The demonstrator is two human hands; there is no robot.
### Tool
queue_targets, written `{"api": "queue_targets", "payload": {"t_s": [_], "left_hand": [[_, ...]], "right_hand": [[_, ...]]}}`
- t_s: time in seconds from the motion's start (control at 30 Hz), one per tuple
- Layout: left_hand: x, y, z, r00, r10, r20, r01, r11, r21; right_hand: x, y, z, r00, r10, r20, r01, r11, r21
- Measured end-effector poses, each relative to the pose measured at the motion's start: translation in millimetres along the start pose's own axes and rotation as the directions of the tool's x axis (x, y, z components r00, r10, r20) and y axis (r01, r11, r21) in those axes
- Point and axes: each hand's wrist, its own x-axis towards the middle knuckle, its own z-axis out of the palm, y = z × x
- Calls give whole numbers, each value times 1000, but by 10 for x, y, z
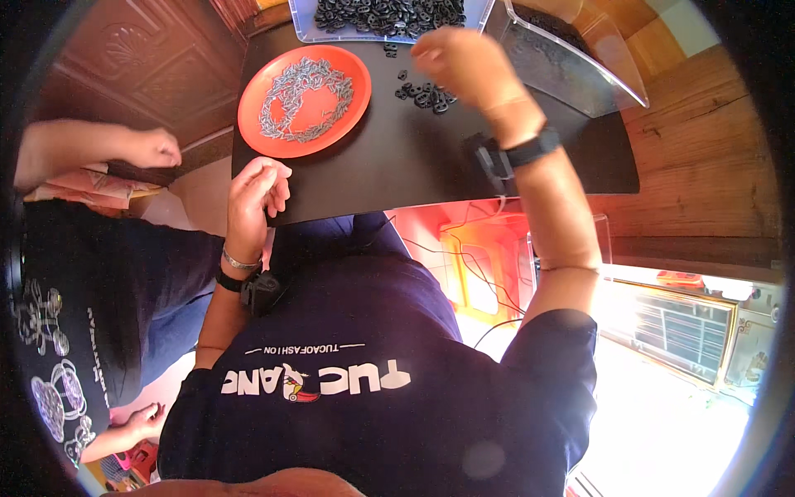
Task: The person is inspecting small black industrial parts, picking them from a container and placing them onto a red plate.
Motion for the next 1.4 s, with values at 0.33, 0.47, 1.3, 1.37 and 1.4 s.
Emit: {"api": "queue_targets", "payload": {"t_s": [0.33, 0.47, 1.3, 1.37, 1.4], "left_hand": [[84, -148, -69, 998, 40, -39, -42, 998, -45], [64, -117, -49, 998, 39, -51, -41, 998, -46], [-34, 171, 46, 971, 232, 51, -233, 973, -1], [-47, 164, 45, 977, 206, 53, -206, 978, -4], [-54, 162, 46, 977, 206, 52, -206, 979, -5]], "right_hand": [[119, 60, 669, 957, -218, 193, 284, 851, -443], [99, 64, 638, 933, -361, -2, 348, 900, -264], [-475, -1271, 744, 946, -75, 315, -275, 326, 904], [-481, -1293, 746, 944, -74, 322, -283, 322, 903], [-484, -1309, 737, 944, -73, 321, -284, 317, 905]]}}
